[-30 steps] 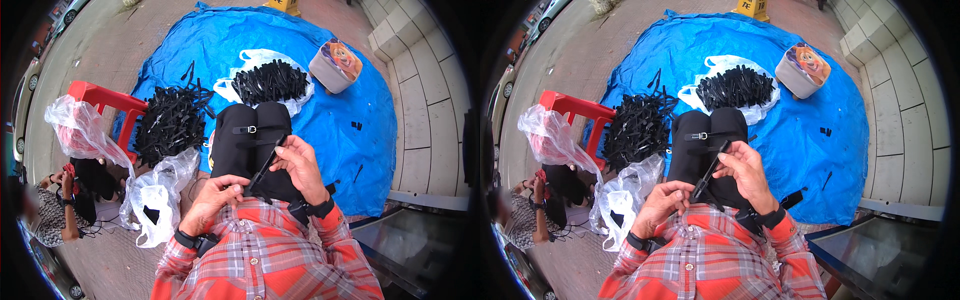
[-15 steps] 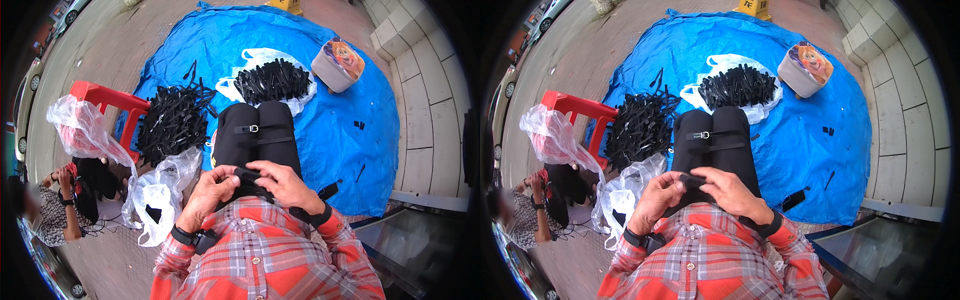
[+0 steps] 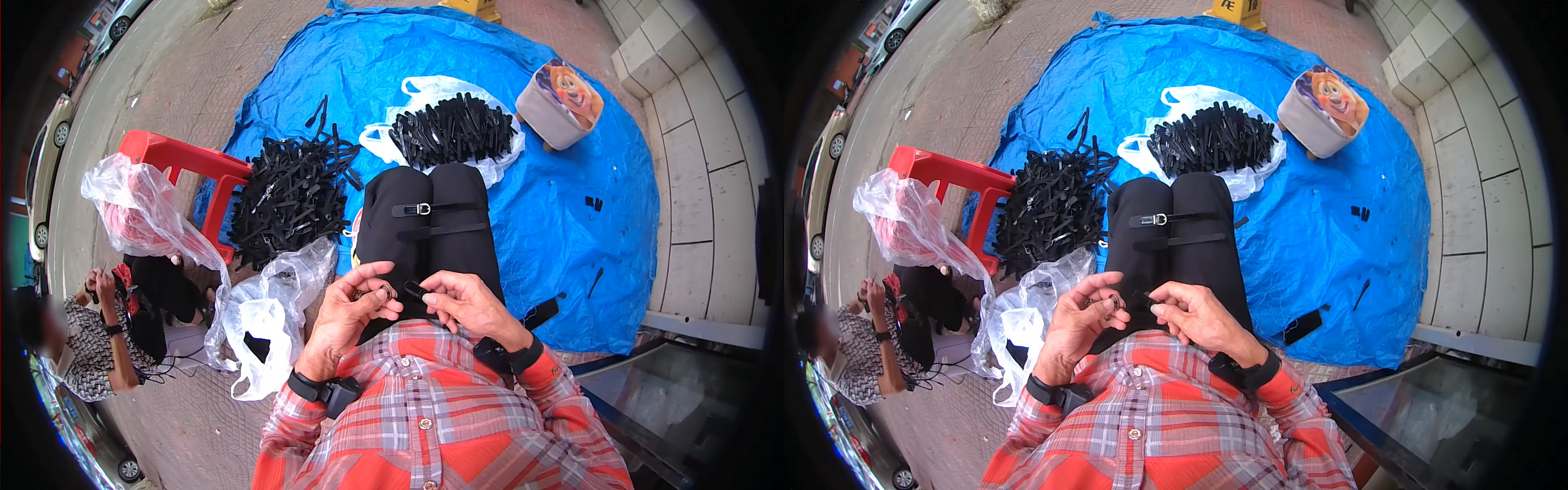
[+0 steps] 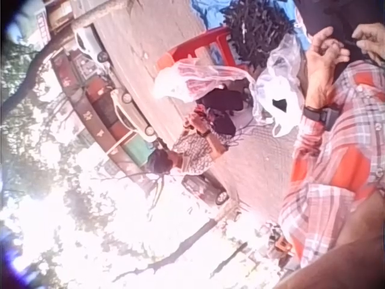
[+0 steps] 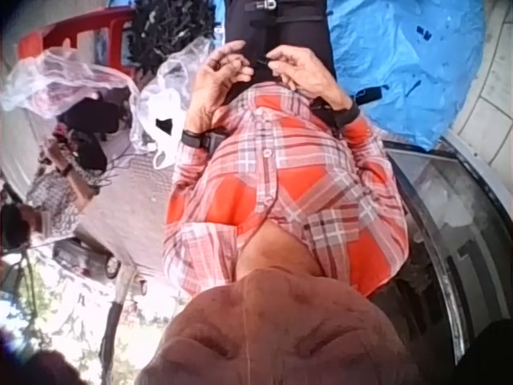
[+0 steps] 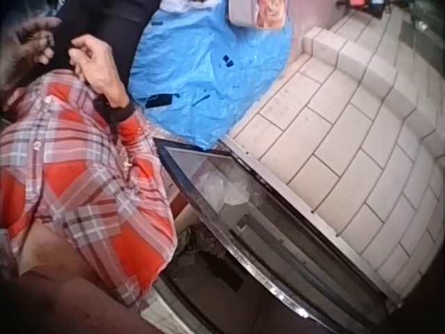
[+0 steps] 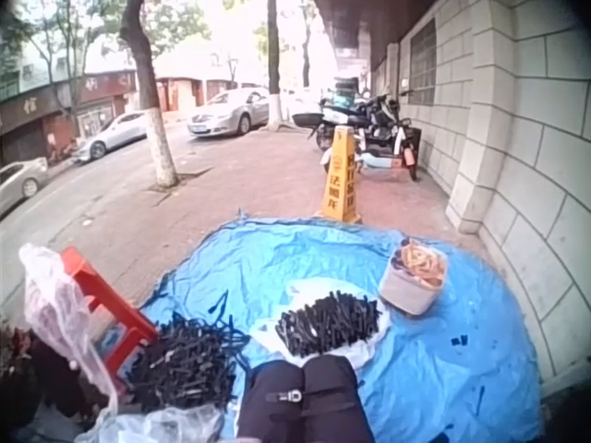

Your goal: Assembling black shoe straps by attaching buckles and plastic clips.

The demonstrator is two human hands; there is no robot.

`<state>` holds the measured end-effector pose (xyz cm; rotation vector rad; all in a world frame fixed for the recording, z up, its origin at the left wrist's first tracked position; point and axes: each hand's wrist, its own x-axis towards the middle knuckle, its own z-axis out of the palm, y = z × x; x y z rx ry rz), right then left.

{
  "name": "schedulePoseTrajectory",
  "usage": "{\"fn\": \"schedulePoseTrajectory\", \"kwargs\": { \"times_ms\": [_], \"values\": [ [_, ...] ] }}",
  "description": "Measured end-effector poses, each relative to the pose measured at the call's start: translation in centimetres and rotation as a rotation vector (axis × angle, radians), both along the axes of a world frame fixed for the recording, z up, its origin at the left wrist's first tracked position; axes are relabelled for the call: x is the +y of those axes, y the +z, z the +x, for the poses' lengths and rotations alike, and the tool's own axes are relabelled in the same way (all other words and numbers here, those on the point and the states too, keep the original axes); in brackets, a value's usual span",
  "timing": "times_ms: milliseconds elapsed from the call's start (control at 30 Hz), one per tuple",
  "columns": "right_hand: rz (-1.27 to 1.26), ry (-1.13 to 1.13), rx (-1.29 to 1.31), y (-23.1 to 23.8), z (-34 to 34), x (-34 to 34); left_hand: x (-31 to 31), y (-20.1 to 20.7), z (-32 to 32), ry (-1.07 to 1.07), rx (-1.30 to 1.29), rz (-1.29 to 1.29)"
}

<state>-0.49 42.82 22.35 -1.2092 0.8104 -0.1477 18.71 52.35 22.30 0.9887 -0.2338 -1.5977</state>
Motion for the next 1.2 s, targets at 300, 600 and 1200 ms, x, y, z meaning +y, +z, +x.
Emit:
{"fn": "schedulePoseTrajectory", "kwargs": {
  "times_ms": [300,600,1200],
  "values": [
    [0.217,0.011,-0.138,-0.4,0.3,-0.2,0.2,-0.9,-0.7,-0.005,-0.076,-0.032],
    [0.223,0.078,-0.184,-0.5,0.1,-0.4,0.6,-0.7,-0.8,-0.104,-0.315,-0.043],
    [0.249,0.091,-0.176,0.9,0.9,-0.3,1.2,0.9,-1.5,-0.081,-0.335,-0.051]
  ]
}}
